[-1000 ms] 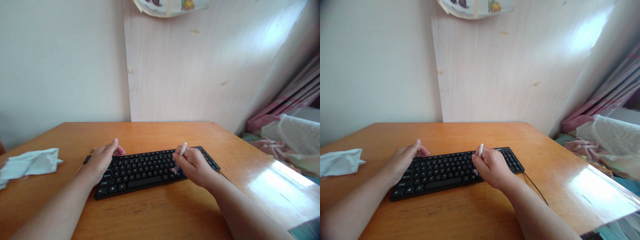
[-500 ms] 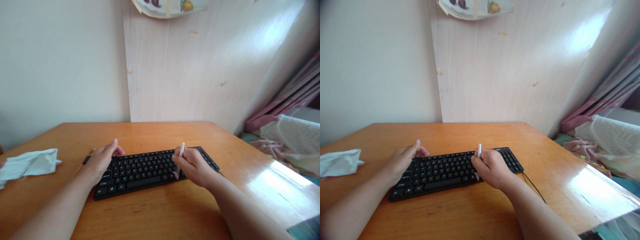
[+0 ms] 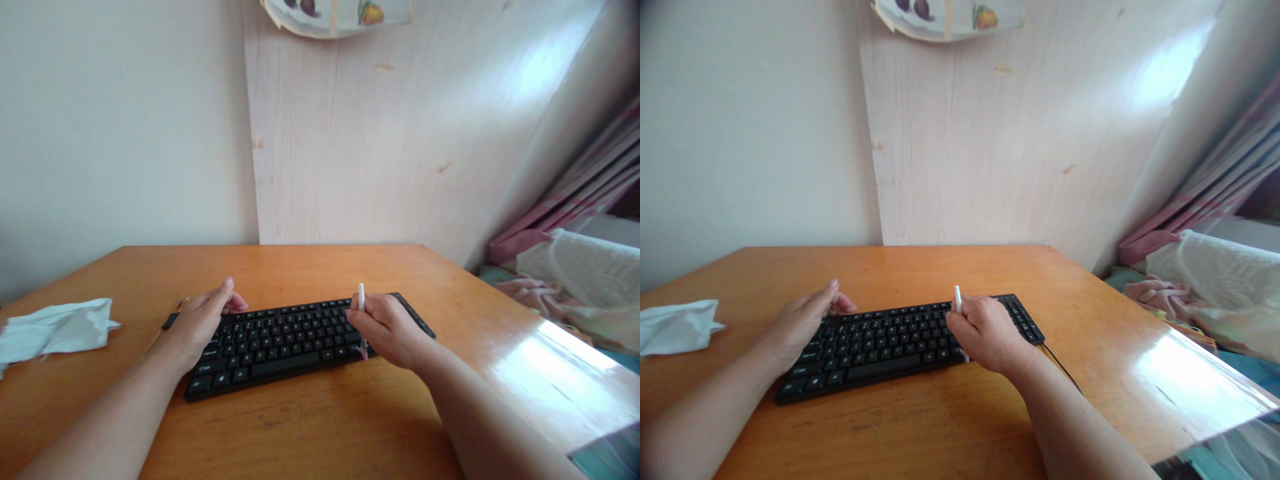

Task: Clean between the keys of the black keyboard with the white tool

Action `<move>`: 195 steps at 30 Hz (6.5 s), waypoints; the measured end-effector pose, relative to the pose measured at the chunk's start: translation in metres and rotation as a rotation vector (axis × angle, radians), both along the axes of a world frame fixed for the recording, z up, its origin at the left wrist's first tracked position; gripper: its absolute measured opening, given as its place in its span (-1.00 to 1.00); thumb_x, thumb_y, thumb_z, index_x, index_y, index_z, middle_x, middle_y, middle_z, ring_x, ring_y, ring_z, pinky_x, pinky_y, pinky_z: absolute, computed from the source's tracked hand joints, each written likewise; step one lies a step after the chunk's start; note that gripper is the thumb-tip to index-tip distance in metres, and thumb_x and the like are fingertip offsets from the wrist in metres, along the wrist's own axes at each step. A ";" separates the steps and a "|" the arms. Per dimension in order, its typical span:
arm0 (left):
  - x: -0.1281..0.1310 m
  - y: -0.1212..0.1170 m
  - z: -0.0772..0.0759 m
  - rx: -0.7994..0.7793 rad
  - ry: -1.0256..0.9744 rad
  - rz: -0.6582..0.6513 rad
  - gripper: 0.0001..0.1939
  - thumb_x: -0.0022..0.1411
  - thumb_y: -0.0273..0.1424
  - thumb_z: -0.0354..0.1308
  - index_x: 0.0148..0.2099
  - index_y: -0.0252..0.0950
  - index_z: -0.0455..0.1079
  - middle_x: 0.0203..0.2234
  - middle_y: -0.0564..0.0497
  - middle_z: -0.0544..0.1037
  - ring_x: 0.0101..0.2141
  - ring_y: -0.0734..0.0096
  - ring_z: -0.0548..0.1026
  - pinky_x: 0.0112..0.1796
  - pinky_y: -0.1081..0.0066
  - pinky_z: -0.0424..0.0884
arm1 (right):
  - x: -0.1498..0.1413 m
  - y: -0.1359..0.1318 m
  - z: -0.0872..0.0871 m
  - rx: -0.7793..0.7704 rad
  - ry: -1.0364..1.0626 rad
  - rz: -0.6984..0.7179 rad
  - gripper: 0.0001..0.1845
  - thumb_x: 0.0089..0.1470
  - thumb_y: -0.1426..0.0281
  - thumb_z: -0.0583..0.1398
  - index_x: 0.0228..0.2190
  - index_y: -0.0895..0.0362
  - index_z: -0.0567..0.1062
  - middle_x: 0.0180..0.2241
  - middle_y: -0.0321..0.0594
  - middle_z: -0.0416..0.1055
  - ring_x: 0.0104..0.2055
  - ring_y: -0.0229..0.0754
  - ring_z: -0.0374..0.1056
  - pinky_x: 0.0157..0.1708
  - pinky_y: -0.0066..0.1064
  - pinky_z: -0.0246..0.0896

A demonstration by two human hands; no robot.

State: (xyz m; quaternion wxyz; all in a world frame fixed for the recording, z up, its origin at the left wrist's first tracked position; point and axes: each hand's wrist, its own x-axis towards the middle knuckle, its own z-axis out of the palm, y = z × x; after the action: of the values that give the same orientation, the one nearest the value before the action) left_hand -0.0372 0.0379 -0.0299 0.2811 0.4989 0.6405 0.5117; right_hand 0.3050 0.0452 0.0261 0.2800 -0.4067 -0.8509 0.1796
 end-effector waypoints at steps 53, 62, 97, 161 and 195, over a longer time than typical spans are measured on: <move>0.010 -0.004 0.007 0.009 -0.041 -0.006 -0.35 0.18 0.25 -0.01 -0.43 -0.24 0.47 -0.47 -0.03 0.62 -0.37 0.24 0.52 -0.18 0.28 0.40 | -0.027 0.010 -0.034 0.104 0.229 0.017 -0.75 0.32 0.28 0.11 -0.31 0.09 0.52 -0.36 -0.23 0.52 -0.31 -0.17 0.43 -0.28 -0.38 0.25; 0.005 -0.001 -0.002 0.049 -0.030 -0.032 -0.40 0.24 0.19 -0.01 -0.40 -0.24 0.49 -0.45 -0.01 0.62 -0.35 0.24 0.53 -0.20 0.29 0.40 | -0.025 0.007 -0.033 0.131 0.236 0.107 -0.78 0.34 0.30 0.09 -0.26 0.09 0.51 -0.31 -0.23 0.50 -0.25 -0.17 0.42 -0.21 -0.38 0.24; 0.006 0.000 0.000 0.025 0.012 -0.021 -0.38 0.25 0.20 -0.06 -0.43 -0.21 0.49 -0.44 -0.02 0.64 -0.36 0.22 0.54 -0.19 0.24 0.41 | -0.009 -0.012 -0.006 0.109 0.026 0.092 -0.73 0.27 0.36 0.07 -0.50 0.08 0.34 -0.56 -0.35 0.36 -0.51 -0.27 0.25 -0.46 -0.43 0.07; 0.008 -0.001 0.001 0.041 -0.024 -0.044 -0.37 0.24 0.20 -0.02 -0.41 -0.25 0.49 -0.45 -0.03 0.62 -0.35 0.24 0.52 -0.18 0.27 0.39 | -0.020 -0.019 -0.008 0.173 0.016 0.112 -0.78 0.26 0.40 0.11 -0.46 0.09 0.38 -0.50 -0.33 0.38 -0.42 -0.23 0.30 -0.36 -0.39 0.08; 0.012 -0.003 0.005 0.023 -0.034 -0.025 -0.38 0.21 0.21 -0.02 -0.42 -0.23 0.47 -0.47 -0.03 0.61 -0.36 0.22 0.52 -0.19 0.25 0.39 | -0.016 -0.025 -0.005 0.025 0.183 0.156 -0.68 0.33 0.35 0.08 -0.45 0.10 0.48 -0.46 -0.29 0.48 -0.40 -0.25 0.37 -0.33 -0.40 0.18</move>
State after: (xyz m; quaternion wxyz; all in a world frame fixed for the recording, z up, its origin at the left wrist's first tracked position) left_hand -0.0256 0.0347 -0.0251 0.2924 0.5013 0.6236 0.5238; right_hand 0.2885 0.0197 0.0210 0.3468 -0.3174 -0.8530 0.2265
